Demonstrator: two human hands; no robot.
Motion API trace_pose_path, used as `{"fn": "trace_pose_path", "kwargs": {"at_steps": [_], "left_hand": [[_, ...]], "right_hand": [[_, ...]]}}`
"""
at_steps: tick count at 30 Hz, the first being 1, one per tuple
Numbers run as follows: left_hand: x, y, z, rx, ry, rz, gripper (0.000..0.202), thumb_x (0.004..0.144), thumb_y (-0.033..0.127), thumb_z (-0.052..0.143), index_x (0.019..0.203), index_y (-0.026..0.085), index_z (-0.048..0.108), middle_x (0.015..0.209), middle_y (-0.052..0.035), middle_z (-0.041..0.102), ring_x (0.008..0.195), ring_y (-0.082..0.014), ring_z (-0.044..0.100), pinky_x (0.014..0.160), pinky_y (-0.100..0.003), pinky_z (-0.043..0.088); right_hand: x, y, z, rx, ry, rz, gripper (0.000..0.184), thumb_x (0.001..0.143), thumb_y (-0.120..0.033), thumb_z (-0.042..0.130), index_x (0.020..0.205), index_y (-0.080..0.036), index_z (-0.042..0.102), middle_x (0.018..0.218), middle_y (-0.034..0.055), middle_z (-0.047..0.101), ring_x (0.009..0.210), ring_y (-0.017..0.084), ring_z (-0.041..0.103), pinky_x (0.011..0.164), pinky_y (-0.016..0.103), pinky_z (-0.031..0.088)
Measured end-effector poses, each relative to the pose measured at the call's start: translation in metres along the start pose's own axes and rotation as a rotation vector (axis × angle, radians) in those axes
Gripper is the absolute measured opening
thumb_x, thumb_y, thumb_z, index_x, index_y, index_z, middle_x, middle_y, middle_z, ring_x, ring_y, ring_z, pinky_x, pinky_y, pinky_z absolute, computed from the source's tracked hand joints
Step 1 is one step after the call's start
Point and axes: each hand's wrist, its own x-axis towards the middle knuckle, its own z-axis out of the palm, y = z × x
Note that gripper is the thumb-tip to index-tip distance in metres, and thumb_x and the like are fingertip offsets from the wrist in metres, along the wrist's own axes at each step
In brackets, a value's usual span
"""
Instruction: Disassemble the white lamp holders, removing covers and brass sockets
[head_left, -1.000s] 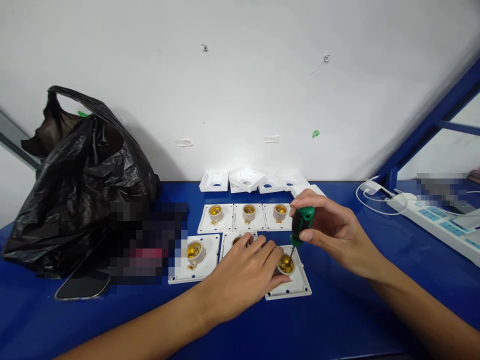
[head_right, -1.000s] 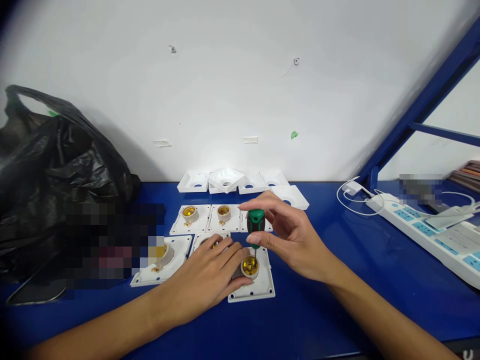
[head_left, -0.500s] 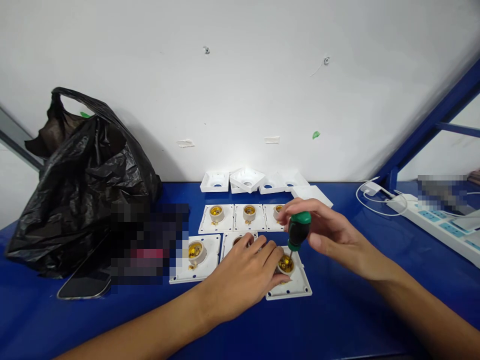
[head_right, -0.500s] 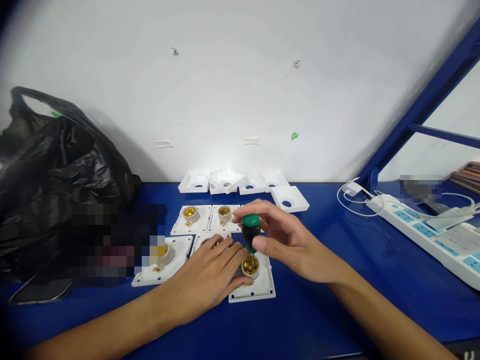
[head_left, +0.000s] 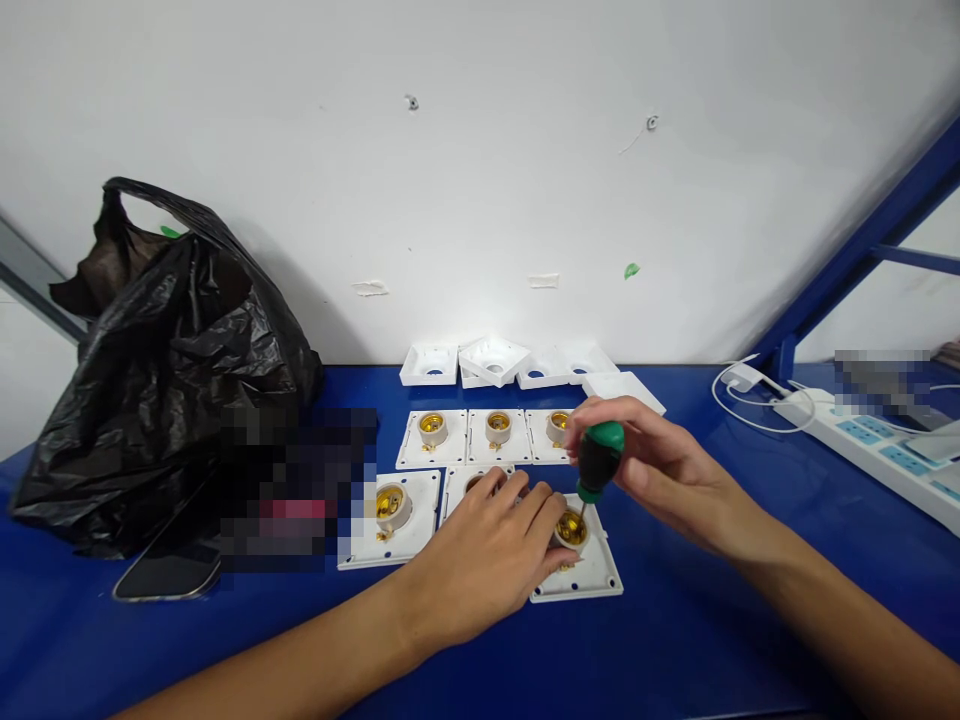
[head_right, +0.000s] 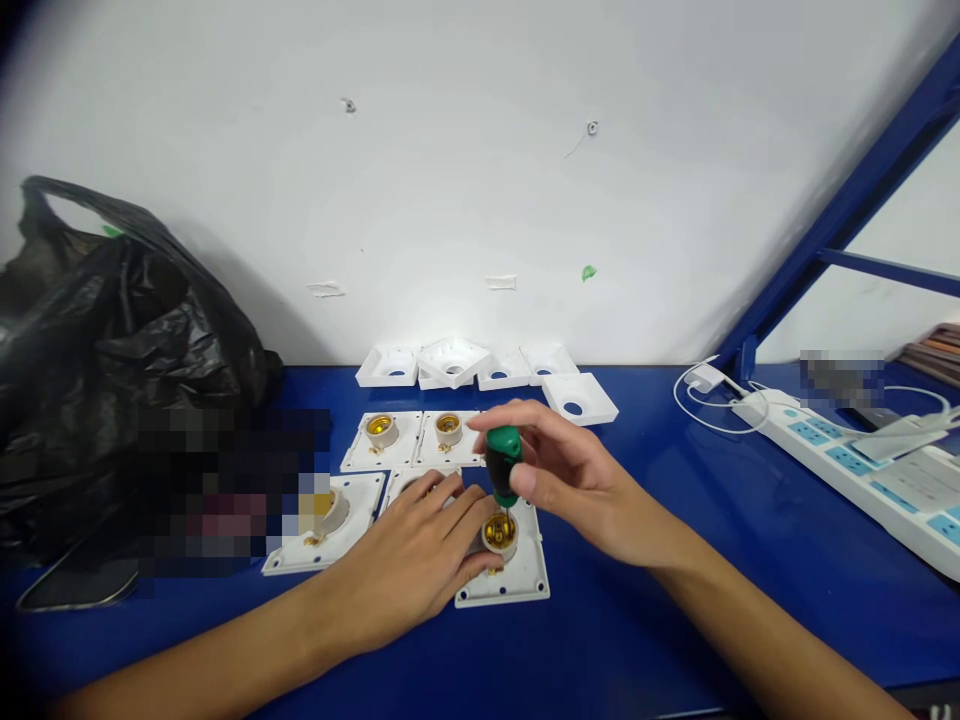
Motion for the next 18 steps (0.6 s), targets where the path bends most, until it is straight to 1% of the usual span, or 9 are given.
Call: {"fn": "trace_pose_path", "kwargs": {"at_steps": [2, 4, 5, 8, 9, 12, 15, 18], "left_hand": [[0.0002, 0.0004, -0.0006, -0.005, -0.011, -0.005, 0.036, 0.108, 0.048, 0.052, 0.116, 0.014, 0.061, 0.102, -0.0058, 0.071, 0.099, -0.0294, 0.064, 0.093, -0.046, 0.045], [0.0001, 0.0010, -0.0012, -0.009, -0.021, -0.013, 0.035, 0.108, 0.048, 0.052, 0.115, 0.014, 0.061, 0.102, -0.0057, 0.071, 0.099, -0.0292, 0.064, 0.093, -0.046, 0.045], [0.0000, 0.0012, -0.0014, -0.007, -0.023, -0.016, 0.036, 0.108, 0.047, 0.052, 0.115, 0.014, 0.061, 0.103, -0.0060, 0.071, 0.099, -0.0292, 0.064, 0.093, -0.046, 0.045], [-0.0007, 0.0016, -0.0015, 0.004, -0.021, -0.016, 0.037, 0.108, 0.048, 0.052, 0.116, 0.013, 0.061, 0.104, -0.0068, 0.071, 0.101, -0.0295, 0.064, 0.093, -0.046, 0.045], [-0.0008, 0.0015, -0.0013, 0.004, -0.023, -0.016, 0.037, 0.108, 0.048, 0.052, 0.116, 0.013, 0.061, 0.104, -0.0067, 0.071, 0.101, -0.0294, 0.064, 0.093, -0.046, 0.045], [-0.0007, 0.0011, -0.0006, 0.006, -0.029, -0.012, 0.037, 0.109, 0.047, 0.049, 0.116, 0.013, 0.061, 0.103, -0.0070, 0.071, 0.100, -0.0286, 0.064, 0.093, -0.045, 0.045], [0.0000, 0.0011, -0.0004, -0.008, -0.031, 0.005, 0.037, 0.112, 0.045, 0.043, 0.116, 0.013, 0.061, 0.103, -0.0075, 0.071, 0.096, -0.0268, 0.065, 0.092, -0.044, 0.044], [0.0006, 0.0019, -0.0010, -0.035, -0.036, 0.013, 0.037, 0.113, 0.044, 0.041, 0.115, 0.013, 0.060, 0.100, -0.0065, 0.070, 0.091, -0.0254, 0.065, 0.092, -0.043, 0.042]], "right_hand": [[0.0004, 0.0005, -0.0001, 0.009, -0.001, -0.006, 0.030, 0.105, -0.036, 0.058, 0.134, -0.039, 0.067, 0.117, 0.0039, 0.069, 0.110, 0.020, 0.065, 0.096, 0.036, 0.054], [0.0005, 0.0011, -0.0005, 0.058, -0.018, 0.032, 0.033, 0.109, -0.036, 0.049, 0.138, -0.040, 0.064, 0.116, 0.0043, 0.070, 0.112, 0.020, 0.065, 0.097, 0.037, 0.053], [0.0005, 0.0015, -0.0007, 0.073, -0.019, 0.041, 0.033, 0.109, -0.036, 0.048, 0.139, -0.040, 0.063, 0.117, 0.0043, 0.070, 0.114, 0.020, 0.064, 0.098, 0.037, 0.053], [0.0009, 0.0026, -0.0006, 0.057, 0.003, 0.016, 0.031, 0.107, -0.035, 0.055, 0.136, -0.040, 0.065, 0.117, 0.0027, 0.069, 0.113, 0.018, 0.063, 0.098, 0.033, 0.051], [0.0011, 0.0028, -0.0003, 0.053, -0.001, 0.021, 0.032, 0.107, -0.034, 0.055, 0.137, -0.041, 0.064, 0.115, 0.0025, 0.069, 0.112, 0.018, 0.064, 0.098, 0.033, 0.051], [0.0015, 0.0030, 0.0009, 0.057, 0.010, 0.049, 0.034, 0.109, -0.037, 0.048, 0.140, -0.040, 0.062, 0.119, 0.0042, 0.070, 0.117, 0.020, 0.063, 0.103, 0.038, 0.050], [0.0014, 0.0034, 0.0011, -0.002, 0.068, 0.029, 0.032, 0.106, -0.039, 0.056, 0.137, -0.039, 0.064, 0.118, 0.0046, 0.069, 0.113, 0.021, 0.064, 0.100, 0.038, 0.052], [0.0014, 0.0039, 0.0007, 0.007, 0.058, 0.052, 0.032, 0.107, -0.039, 0.053, 0.137, -0.039, 0.063, 0.114, 0.0047, 0.071, 0.112, 0.022, 0.065, 0.100, 0.039, 0.053]]}}
